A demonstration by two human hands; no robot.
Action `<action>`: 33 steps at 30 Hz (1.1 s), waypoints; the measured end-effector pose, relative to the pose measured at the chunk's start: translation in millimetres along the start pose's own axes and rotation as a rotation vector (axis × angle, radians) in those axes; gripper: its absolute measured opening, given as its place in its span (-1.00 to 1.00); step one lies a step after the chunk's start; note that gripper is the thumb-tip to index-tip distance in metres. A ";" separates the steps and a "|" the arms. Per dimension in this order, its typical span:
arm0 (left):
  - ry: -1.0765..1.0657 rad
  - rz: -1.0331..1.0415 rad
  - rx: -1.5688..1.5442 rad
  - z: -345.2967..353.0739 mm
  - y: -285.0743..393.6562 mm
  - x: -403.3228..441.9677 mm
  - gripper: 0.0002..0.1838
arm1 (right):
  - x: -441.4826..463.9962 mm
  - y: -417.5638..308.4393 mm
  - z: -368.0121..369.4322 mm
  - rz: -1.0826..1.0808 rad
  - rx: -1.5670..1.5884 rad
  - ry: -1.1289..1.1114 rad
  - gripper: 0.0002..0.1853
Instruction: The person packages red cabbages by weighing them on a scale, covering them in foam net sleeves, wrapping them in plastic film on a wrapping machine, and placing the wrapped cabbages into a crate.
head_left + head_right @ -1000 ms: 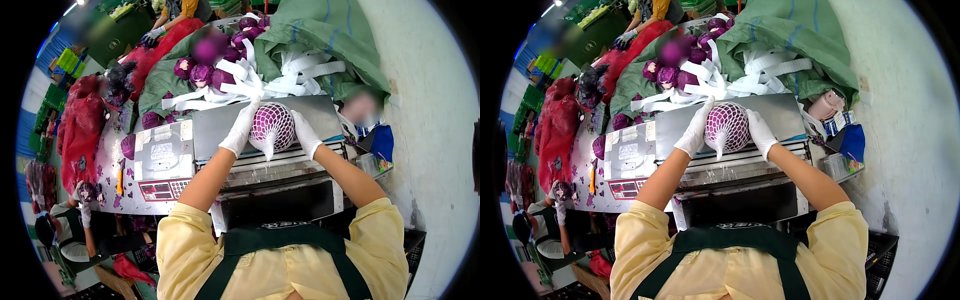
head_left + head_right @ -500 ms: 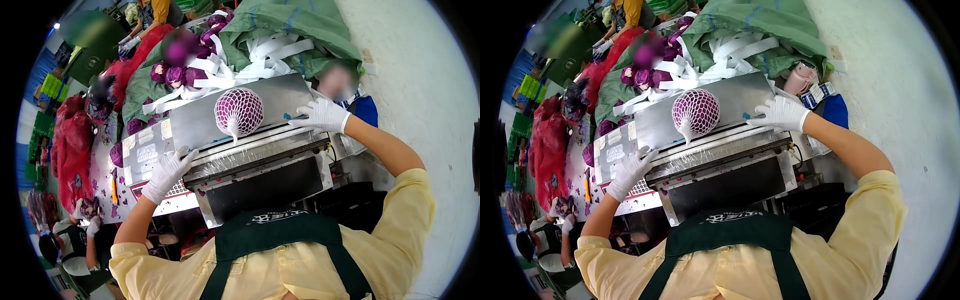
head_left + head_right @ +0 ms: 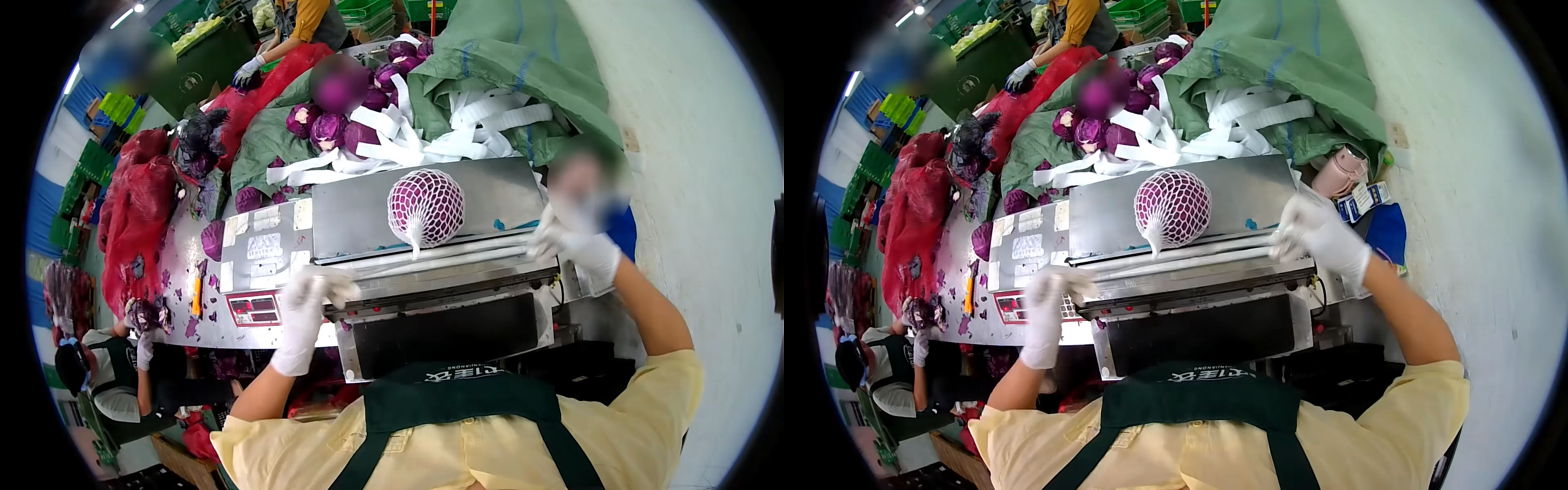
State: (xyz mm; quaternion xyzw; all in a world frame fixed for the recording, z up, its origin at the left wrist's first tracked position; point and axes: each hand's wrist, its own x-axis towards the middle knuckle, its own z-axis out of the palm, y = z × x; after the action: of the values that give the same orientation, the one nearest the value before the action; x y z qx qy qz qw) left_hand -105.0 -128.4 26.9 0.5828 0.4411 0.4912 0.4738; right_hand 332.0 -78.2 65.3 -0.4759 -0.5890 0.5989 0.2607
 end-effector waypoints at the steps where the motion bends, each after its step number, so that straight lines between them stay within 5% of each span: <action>1: -0.010 0.265 0.008 -11.0 3.0 9.8 -0.82 | 10.6 -12.1 -10.9 -0.176 -0.032 0.084 -0.94; 4: 0.184 0.368 0.241 -2.8 26.5 55.0 -0.68 | 59.6 -36.7 -11.0 -0.606 -0.454 0.386 -0.91; 5: -0.013 0.448 0.330 -0.6 27.6 82.2 -0.27 | 78.6 -42.0 -6.1 -0.709 -0.639 0.534 -0.86; 6: -0.153 0.400 0.431 6.7 16.6 99.9 0.12 | 109.1 -15.9 -13.5 -0.748 -0.757 0.483 -0.76; 9: -0.486 0.392 0.827 37.1 -45.6 136.5 0.40 | 168.3 33.9 1.5 -0.677 -0.984 0.140 -0.49; 10: -0.467 0.165 0.461 49.3 -67.2 138.2 0.39 | 177.3 39.2 16.2 -0.639 -0.977 0.043 -0.41; 13: -0.391 -0.023 0.491 57.0 -64.5 153.6 0.20 | 182.5 40.9 42.7 -0.628 -0.398 -0.140 -0.21; 15: -0.409 -0.129 0.220 61.7 -73.0 147.3 0.11 | 162.8 29.3 40.0 -0.283 -0.305 -0.179 -0.10; 17: -0.504 -0.299 -0.041 63.7 -72.6 127.8 -0.08 | 123.1 21.7 43.1 -0.151 -0.380 -0.258 -0.14; 19: -0.586 -0.636 -0.221 75.3 -11.8 82.5 0.01 | 72.3 14.6 59.0 -0.230 -0.319 -0.392 -0.21; 23: -0.855 -1.136 -0.246 86.6 -13.2 9.9 0.27 | -11.4 36.0 96.2 0.619 0.367 -0.485 -0.34; 28: -0.761 -1.262 -0.401 103.4 -47.4 -40.3 0.19 | -40.7 129.2 119.5 0.739 0.561 -0.528 -0.56; 31: -0.714 -1.304 -0.441 106.3 -75.7 -56.6 0.11 | -37.9 123.4 122.8 0.715 0.478 -0.482 -0.47; 33: -0.485 -1.074 -0.536 111.6 -65.0 -83.6 0.02 | -54.9 100.6 125.8 0.627 0.443 -0.479 -0.38</action>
State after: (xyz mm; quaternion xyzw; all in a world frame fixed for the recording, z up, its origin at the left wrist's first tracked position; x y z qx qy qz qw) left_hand -8.4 -213.0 -57.8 0.2369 0.4137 0.1332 0.8689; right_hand 269.2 -200.8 -34.7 -0.4119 -0.3179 0.8538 0.0186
